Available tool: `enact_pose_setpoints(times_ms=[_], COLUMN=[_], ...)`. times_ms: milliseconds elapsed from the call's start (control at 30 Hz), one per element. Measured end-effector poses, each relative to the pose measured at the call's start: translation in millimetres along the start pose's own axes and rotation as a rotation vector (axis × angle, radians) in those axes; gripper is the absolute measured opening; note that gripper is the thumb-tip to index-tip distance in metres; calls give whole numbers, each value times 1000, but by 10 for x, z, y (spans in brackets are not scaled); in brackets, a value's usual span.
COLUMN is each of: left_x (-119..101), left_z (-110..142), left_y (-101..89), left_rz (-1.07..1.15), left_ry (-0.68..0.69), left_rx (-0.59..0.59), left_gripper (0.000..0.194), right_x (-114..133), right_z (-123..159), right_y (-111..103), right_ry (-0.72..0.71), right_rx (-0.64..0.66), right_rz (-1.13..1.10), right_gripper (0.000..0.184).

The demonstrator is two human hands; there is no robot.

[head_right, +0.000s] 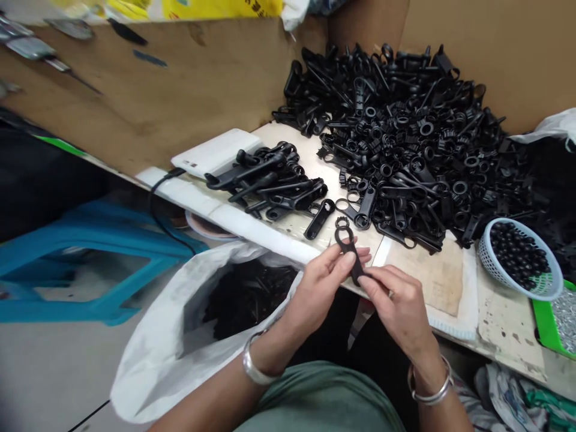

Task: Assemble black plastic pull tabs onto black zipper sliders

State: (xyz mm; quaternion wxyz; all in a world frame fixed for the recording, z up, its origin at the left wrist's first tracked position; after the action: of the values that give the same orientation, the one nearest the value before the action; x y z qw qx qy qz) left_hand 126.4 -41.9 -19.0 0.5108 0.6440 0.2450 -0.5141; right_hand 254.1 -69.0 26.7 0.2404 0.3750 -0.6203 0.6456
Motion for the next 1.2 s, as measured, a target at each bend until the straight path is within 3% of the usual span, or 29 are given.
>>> enact_pose_setpoints(times_ms=[67,200,333,433,533,667,767,800,900,1033,1200], left_x=[66,35,25,15,10,47,81,91,134,243,353], left_z=[-18,50,142,176,190,209,226,228,211,172,165], left_y=[-36,-147,-190,-230,-277,-290,-263,-247,-167,6,147], left_rz=[141,178,236,260,260,288,332,344,368,396,436], left_ry=[-18,-45,-65,-54,-43,-61,-82,-87,-110,-169,-228], left_rx=[-46,-88,-80,-89,-103,-103,-93,-87,-50,13,31], left_gripper=[26,27,32,38,42,46,49,49,48,46,43], right_x=[30,90,273,257,233,268,220,137,-288,-535,-449], right_z=[-91,-392,-801,-1011,-1092,-977,-700,-584,-249,52,85], right_y=[14,-128,247,514,621,534,188,55,-166,-364,-202], right_ry=[-36,-75,-191,-129,-83,-138,-188,-180,-52,-17,-4], right_rx=[52,-80,141,279,318,295,188,167,268,131,104], right_rz=[8,226,578,840,975,863,557,456,277,340,495], right_gripper=[19,20,27,32,28,30,29,28,27,25,33])
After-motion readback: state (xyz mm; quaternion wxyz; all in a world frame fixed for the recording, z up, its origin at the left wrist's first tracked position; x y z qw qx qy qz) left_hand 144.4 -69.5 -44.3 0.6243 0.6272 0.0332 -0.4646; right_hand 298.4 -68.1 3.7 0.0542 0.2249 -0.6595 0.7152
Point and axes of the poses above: each hand's wrist, its own z-axis away from the middle knuckle, its own y-axis out of the palm, x = y × z, the point moved 9 cm from there along -z, towards the middle knuckle, and after that the axes turned 12 degrees about x, right-handed, at the moved point
